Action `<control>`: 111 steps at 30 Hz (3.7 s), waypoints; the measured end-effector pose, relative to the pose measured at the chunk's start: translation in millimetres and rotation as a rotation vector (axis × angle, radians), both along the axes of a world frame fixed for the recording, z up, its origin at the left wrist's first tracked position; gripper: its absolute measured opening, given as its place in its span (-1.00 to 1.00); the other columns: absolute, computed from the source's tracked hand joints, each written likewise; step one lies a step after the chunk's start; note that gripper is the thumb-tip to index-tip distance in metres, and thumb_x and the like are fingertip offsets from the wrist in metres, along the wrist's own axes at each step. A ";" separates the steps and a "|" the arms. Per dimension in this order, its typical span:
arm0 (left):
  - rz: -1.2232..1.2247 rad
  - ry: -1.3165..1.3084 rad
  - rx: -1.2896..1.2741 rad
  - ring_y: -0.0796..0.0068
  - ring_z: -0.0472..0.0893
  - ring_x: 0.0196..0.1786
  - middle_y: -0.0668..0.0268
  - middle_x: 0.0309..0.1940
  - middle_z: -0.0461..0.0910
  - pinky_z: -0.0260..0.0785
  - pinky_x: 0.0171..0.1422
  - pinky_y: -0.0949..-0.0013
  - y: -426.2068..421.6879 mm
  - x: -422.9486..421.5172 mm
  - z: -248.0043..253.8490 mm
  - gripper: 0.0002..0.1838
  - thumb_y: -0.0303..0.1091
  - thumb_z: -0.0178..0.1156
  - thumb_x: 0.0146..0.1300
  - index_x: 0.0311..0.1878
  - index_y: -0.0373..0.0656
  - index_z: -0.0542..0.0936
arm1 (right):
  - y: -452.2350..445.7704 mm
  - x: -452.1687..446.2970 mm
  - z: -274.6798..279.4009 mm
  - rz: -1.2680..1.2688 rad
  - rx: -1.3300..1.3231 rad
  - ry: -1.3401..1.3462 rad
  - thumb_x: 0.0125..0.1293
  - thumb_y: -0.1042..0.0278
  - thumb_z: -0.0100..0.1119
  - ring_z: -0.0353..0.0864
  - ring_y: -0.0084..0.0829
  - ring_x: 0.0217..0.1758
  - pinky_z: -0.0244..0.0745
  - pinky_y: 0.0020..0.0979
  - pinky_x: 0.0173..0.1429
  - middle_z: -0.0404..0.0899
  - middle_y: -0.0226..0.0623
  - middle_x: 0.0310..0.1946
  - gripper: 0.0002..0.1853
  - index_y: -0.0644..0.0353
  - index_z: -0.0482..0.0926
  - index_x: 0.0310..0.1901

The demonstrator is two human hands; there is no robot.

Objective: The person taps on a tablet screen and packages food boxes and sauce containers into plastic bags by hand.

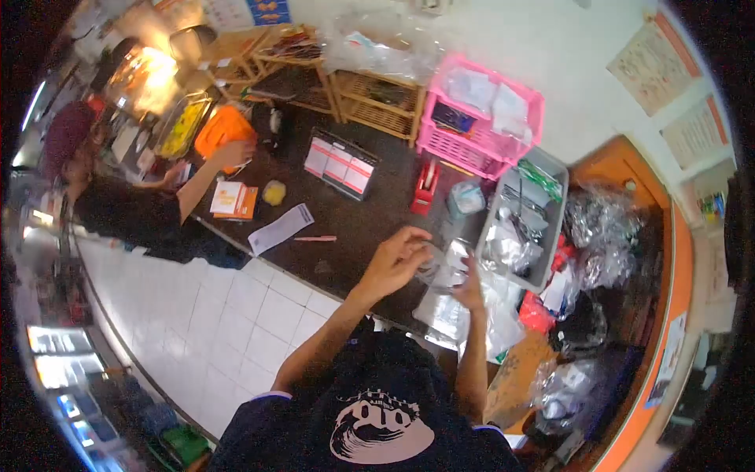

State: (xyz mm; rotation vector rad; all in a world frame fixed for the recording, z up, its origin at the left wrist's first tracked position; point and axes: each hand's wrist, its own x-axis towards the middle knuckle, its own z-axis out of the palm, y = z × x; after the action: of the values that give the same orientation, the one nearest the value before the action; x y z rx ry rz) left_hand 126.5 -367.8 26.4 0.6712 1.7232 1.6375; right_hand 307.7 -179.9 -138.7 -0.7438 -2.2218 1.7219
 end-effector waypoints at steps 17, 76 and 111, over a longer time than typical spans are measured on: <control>0.198 0.517 -0.409 0.09 0.71 -0.12 0.03 -0.16 0.65 0.58 -0.16 0.13 27.5 -47.7 18.8 -0.49 -0.14 0.35 0.15 0.09 -0.15 0.44 | -28.2 -153.6 -68.9 0.192 0.635 0.143 -0.25 0.08 0.72 0.48 -0.10 0.27 0.40 -0.13 0.37 0.48 -0.15 0.24 0.05 0.18 0.36 0.34; -0.109 0.381 -0.218 0.15 0.61 -0.09 0.13 -0.07 0.57 0.46 0.01 0.10 138.7 195.3 -105.9 -0.44 -0.46 0.47 0.03 0.10 -0.19 0.45 | 58.7 191.0 131.9 -0.875 0.355 -0.314 0.18 0.57 0.43 0.63 -0.50 -0.38 0.54 -0.47 -0.27 0.69 -0.26 -0.32 -0.79 0.28 0.51 -0.31; -0.052 0.192 0.173 0.37 0.64 -0.19 0.24 -0.23 0.68 0.49 -0.03 0.29 70.8 72.0 34.5 -0.82 -0.34 0.25 0.32 -0.10 -0.22 0.62 | 42.9 158.7 342.7 -1.062 0.292 0.625 0.27 0.57 0.33 0.53 -0.61 -0.39 0.45 -0.58 -0.31 0.62 -0.40 -0.34 -0.64 0.22 0.51 0.09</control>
State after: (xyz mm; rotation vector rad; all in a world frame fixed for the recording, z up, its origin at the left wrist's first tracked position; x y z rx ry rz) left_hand 198.5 -297.0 61.0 0.9749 1.6919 1.7467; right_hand 466.4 -137.0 204.0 -0.8977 -1.2118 0.8818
